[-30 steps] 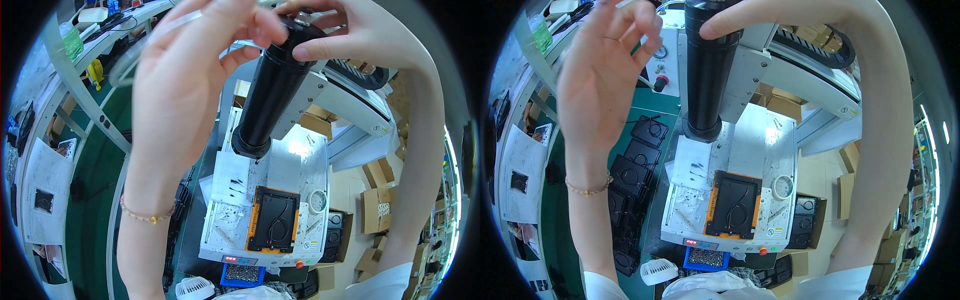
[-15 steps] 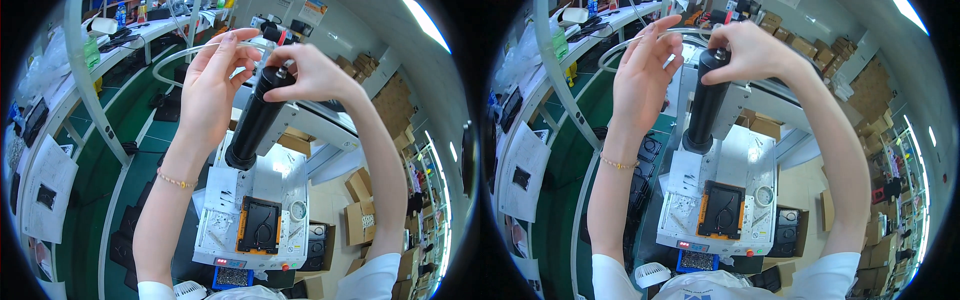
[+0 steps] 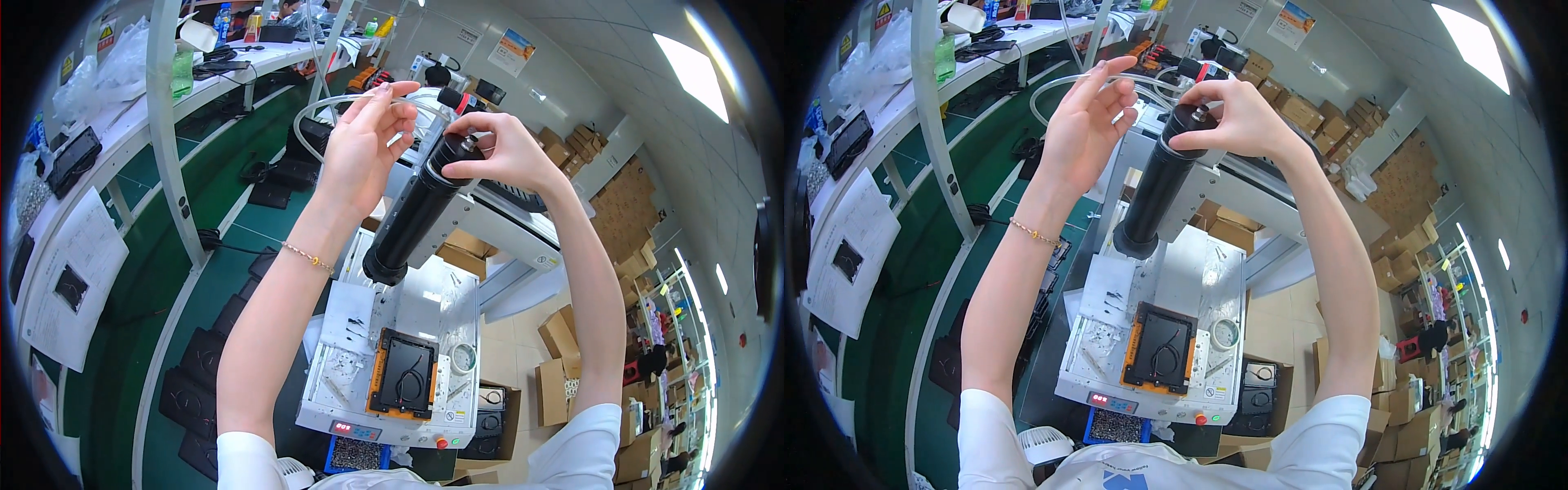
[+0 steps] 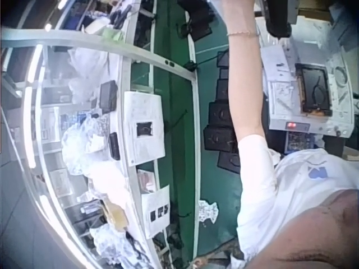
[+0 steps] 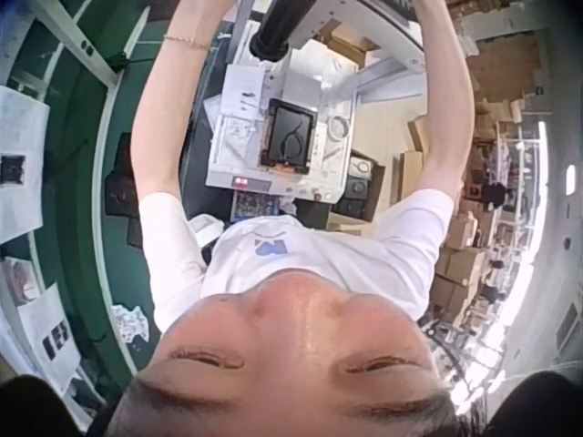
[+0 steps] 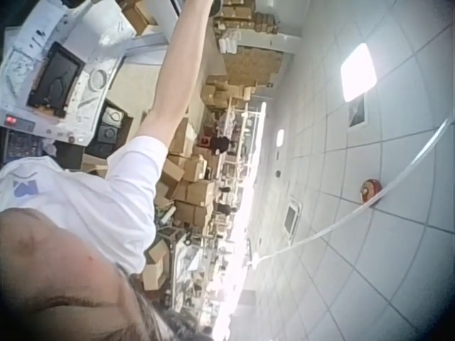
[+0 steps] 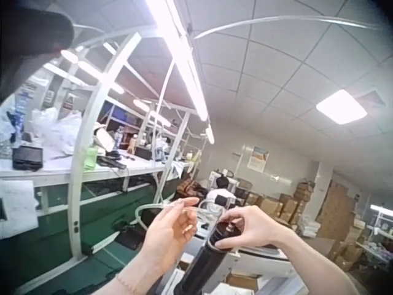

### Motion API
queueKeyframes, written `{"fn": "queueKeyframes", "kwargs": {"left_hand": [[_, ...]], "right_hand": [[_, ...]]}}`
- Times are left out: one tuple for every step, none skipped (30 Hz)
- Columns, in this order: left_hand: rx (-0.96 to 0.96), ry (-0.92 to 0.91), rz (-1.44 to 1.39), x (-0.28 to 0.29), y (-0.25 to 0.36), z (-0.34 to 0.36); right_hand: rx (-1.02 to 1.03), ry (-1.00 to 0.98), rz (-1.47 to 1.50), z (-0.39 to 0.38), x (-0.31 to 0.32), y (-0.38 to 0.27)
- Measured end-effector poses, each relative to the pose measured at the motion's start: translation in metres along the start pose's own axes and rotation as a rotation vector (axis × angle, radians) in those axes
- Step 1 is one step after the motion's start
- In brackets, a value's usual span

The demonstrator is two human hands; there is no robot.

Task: Servicing a glue dispensing machine by replacing the sealant cartridge and inspecting the nozzle and machine components.

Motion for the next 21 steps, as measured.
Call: {"fn": "queueKeyframes", "kwargs": {"left_hand": [[0.0,0.002,0.006,0.0,0.0,0.0],[0.0,0.004,0.007,0.0,0.0,-0.001],[0.001,0.002,0.003,-0.001,-0.001,-0.002],[0.003,0.0,-0.001,-0.001,-0.002,-0.002],[0.004,0.003,-0.001,-0.002,-0.002,-0.003],[0.007,0.014,0.01,-0.002,-0.002,-0.004],[0.01,0.024,0.021,-0.002,-0.002,-0.004],[0.01,0.026,0.021,-0.001,-0.002,-0.005],[0.008,0.023,0.01,-0.001,-0.002,-0.005],[0.007,0.02,-0.002,0.0,-0.002,-0.005],[0.008,0.022,-0.001,0.001,-0.002,-0.005],[0.005,0.024,0.003,0.001,-0.002,-0.005],[0.003,0.025,0.006,0.002,-0.003,-0.005],[0.005,0.025,0.006,0.002,-0.003,-0.006],[0.006,0.02,0.009,0.003,-0.003,-0.006],[0.007,0.014,0.011,0.003,-0.003,-0.006],[0.006,0.016,0.014,0.004,-0.002,-0.006],[0.006,0.012,0.009,0.003,-0.003,-0.006],[0.006,0.009,0.003,0.002,-0.003,-0.006],[0.008,0.009,0.001,0.002,-0.004,-0.006],[0.006,0.0,-0.002,0.002,-0.004,-0.006]], "right_hand": [[-0.007,0.003,0.011,0.001,-0.002,-0.002],[-0.008,0.001,0.011,0.001,-0.003,-0.003],[-0.006,0.014,-0.048,0.001,-0.004,-0.004],[-0.005,0.026,-0.106,0.001,-0.005,-0.004],[-0.006,0.024,-0.106,0.002,-0.006,-0.002],[-0.009,0.02,-0.079,0.004,-0.007,0.001],[-0.013,0.017,-0.053,0.005,-0.008,0.004],[-0.013,0.015,-0.053,0.004,-0.008,0.006],[0.004,0.018,-0.057,0.004,-0.008,0.005],[0.021,0.021,-0.062,0.003,-0.009,0.004],[0.021,0.019,-0.06,0.004,-0.01,0.003],[-0.001,0.019,-0.07,0.004,-0.012,0.003],[-0.022,0.019,-0.08,0.005,-0.012,0.004],[-0.024,0.018,-0.08,0.004,-0.013,0.003],[-0.035,0.025,-0.1,0.003,-0.013,0.002],[-0.047,0.032,-0.119,0.004,-0.013,0.002],[-0.045,0.031,-0.117,0.005,-0.014,0.004],[-0.01,0.017,-0.116,0.005,-0.014,0.004],[0.026,0.003,-0.114,0.005,-0.014,0.004],[0.024,0.003,-0.115,0.004,-0.012,0.005],[0.052,-0.046,-0.036,0.003,-0.013,0.003]]}}
Point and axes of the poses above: each hand's wrist, its own z-axis towards the middle knuckle, its own x-axis out of the back of the hand, y = z × x, the point moved 7 cm from there along z, towards the middle knuckle, and after that the axes turned 14 degrees about -x, right-handed, at the moved point
